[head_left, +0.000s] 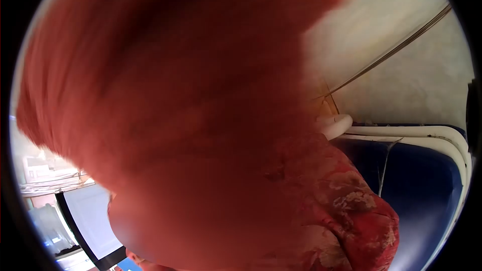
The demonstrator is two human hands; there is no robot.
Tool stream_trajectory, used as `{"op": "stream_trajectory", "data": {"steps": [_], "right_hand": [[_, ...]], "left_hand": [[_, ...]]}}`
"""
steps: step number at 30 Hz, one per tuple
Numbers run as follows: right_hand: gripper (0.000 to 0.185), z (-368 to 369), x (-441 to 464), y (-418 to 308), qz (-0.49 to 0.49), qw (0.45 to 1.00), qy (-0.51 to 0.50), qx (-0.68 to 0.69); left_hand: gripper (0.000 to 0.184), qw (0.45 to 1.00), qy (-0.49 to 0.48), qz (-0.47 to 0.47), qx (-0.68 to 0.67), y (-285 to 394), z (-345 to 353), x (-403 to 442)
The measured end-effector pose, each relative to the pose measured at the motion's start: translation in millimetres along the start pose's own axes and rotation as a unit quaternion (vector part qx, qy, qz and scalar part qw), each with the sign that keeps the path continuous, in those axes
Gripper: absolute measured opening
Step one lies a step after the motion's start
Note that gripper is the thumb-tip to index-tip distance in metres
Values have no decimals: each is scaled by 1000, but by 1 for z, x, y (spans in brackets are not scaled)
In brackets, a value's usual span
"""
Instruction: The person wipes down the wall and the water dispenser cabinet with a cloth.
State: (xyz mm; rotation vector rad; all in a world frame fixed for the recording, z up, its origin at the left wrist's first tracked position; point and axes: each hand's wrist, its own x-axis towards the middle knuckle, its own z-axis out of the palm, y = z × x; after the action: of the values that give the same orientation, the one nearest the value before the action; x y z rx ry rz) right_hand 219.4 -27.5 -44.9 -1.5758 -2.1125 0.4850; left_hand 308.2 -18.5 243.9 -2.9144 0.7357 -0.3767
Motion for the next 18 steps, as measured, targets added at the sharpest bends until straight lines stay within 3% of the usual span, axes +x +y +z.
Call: {"op": "stream_trajectory", "data": {"steps": [1,4,6,9,13,14,16,17,18], "right_hand": [[26,-10,0,-2,-40,991,-12,-129],[27,6,-3,-4,-24,999,-5,-39],[27,6,-3,-6,-22,999,3,-25],[27,6,-1,-8,-16,1000,21,-11],[27,-2,-14,0,-13,999,52,10],[28,-2,-13,1,-14,998,62,12],[28,0,-13,2,-10,996,87,29],[28,0,-12,2,-6,994,106,41],[28,0,-11,3,1,990,131,53]], "left_hand": [[36,988,96,60,101,2,28,12],[35,902,306,54,299,25,102,64],[32,928,48,120,350,45,71,74],[20,944,101,149,276,46,155,34],[28,987,-84,35,132,55,256,-54],[28,987,-87,27,133,49,242,-68],[28,967,-242,27,68,39,217,-95],[28,966,-248,13,70,35,222,-110],[28,992,-124,-21,-11,29,234,-129]]}}
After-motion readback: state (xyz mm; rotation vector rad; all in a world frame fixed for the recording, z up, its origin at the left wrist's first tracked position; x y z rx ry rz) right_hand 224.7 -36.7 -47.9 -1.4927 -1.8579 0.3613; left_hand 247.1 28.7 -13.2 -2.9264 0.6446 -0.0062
